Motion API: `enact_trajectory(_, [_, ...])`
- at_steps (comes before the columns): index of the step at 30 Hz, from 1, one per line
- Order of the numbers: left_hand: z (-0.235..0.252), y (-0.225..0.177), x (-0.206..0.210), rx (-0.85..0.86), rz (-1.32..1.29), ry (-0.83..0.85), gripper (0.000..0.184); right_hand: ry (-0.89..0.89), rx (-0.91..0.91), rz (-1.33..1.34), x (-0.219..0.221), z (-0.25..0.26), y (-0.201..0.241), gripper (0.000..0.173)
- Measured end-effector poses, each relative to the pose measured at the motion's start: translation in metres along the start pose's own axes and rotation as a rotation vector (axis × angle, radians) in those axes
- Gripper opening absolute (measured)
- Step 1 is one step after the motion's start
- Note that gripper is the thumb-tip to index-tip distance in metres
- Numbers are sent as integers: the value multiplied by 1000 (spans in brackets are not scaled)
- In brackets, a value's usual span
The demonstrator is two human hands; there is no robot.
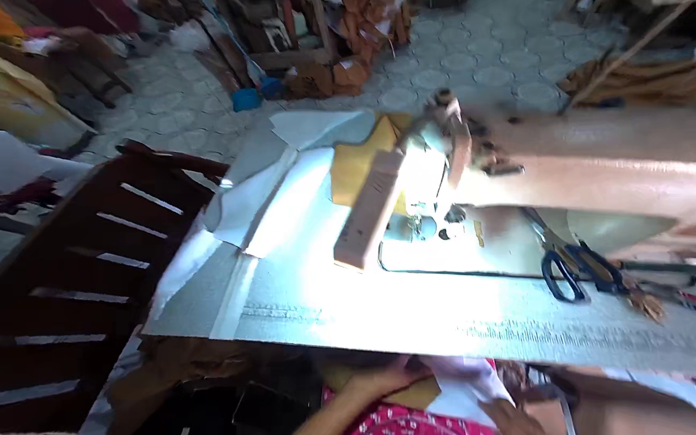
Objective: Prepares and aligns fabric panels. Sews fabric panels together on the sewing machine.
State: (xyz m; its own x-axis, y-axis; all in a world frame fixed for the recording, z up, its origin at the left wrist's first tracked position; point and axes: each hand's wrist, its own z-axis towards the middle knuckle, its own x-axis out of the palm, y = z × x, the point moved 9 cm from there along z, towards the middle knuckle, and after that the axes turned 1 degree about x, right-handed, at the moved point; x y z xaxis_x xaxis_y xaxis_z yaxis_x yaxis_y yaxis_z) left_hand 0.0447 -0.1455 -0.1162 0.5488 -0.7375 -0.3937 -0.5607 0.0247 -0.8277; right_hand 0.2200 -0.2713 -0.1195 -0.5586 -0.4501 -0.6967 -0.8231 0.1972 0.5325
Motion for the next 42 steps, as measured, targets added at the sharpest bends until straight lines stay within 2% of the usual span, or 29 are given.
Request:
enact_trajectory(1, [-4, 7, 5, 27, 76, 50, 47, 66, 3, -54, 3, 3, 3, 34])
enact_trajectory(2, [-11, 9, 6, 124, 231, 26, 41, 173, 20, -112, 7, 4, 5, 32])
enact_trajectory(4, [-33, -8, -4, 404, 544, -229, 26, 366, 10, -197, 11, 4, 13, 28])
enact_trajectory(6, [-58, -34, -13, 608, 661, -438, 20, 498, -60, -183, 3, -5, 27, 25])
enact_trajectory(7, [-67, -47, -17, 658, 675, -495, 18, 442, -170, -115, -14, -9, 41, 22])
enact_trajectory(9, [-80, -72, -29, 731, 645, -559, 18, 73, -486, 35, -64, -16, 79, 18])
enact_trajectory(10, [-85, -83, -34, 758, 617, -570, 17, -97, -596, 117, -87, -20, 96, 20])
enact_trajectory(11, [-91, -94, -39, 785, 592, -574, 17, -191, -653, 226, -105, -22, 109, 23])
enact_trajectory(13, [-103, -119, -50, 858, 554, -587, 18, -229, -699, 339, -120, -19, 127, 39])
enact_trajectory(14, [-110, -131, -56, 891, 553, -596, 17, -250, -722, 296, -118, -16, 134, 48])
enact_trajectory(15, [-118, -142, -63, 909, 563, -613, 16, -293, -740, 227, -113, -14, 138, 48])
enact_trajectory(16, [-127, -151, -73, 914, 576, -640, 14, -338, -754, 150, -107, -13, 139, 41])
enact_trajectory(18, [-143, -161, -96, 890, 607, -716, 12, -404, -725, 44, -99, -10, 134, 40])
enact_trajectory(21, [-161, -164, -126, 837, 695, -835, 13, -472, -608, 66, -115, -8, 117, 28])
enact_trajectory(23, [-170, -165, -140, 811, 771, -888, 13, -393, -595, 221, -142, -13, 113, 22])
enact_trajectory(25, [-173, -168, -155, 824, 847, -951, 13, -216, -617, 396, -175, -19, 119, 22])
enact_trajectory(26, [-169, -169, -163, 828, 883, -996, 14, -187, -605, 404, -193, -19, 123, 24])
enact_trajectory(28, [-139, -167, -179, 798, 931, -1059, 21, -318, -481, 180, -228, -4, 123, 27])
enact_trajectory(29, [-114, -162, -187, 774, 923, -1037, 32, -389, -401, 56, -241, 14, 122, 28])
enact_trajectory(32, [-23, -130, -198, 499, 888, -757, 58, -483, -269, -215, -257, 66, 117, 25])
enact_trajectory(35, [19, -96, -189, 351, 896, -565, 60, -643, -217, -584, -250, 67, 150, 40])
enact_trajectory(36, [20, -93, -187, 363, 877, -549, 56, -685, -274, -601, -239, 50, 168, 41])
enact_trajectory(38, [17, -95, -184, 454, 819, -538, 44, -733, -478, -456, -192, -2, 199, 35])
enact_trajectory(39, [17, -96, -182, 497, 792, -526, 40, -655, -616, -288, -161, -21, 210, 27])
enact_trajectory(40, [18, -98, -180, 509, 769, -502, 38, -421, -723, -62, -127, -26, 218, 25])
enact_trajectory(41, [20, -100, -179, 499, 755, -480, 38, -144, -739, 133, -90, -19, 218, 27])
enact_trajectory(42, [22, -101, -178, 479, 757, -477, 39, 57, -674, 236, -55, -3, 208, 32])
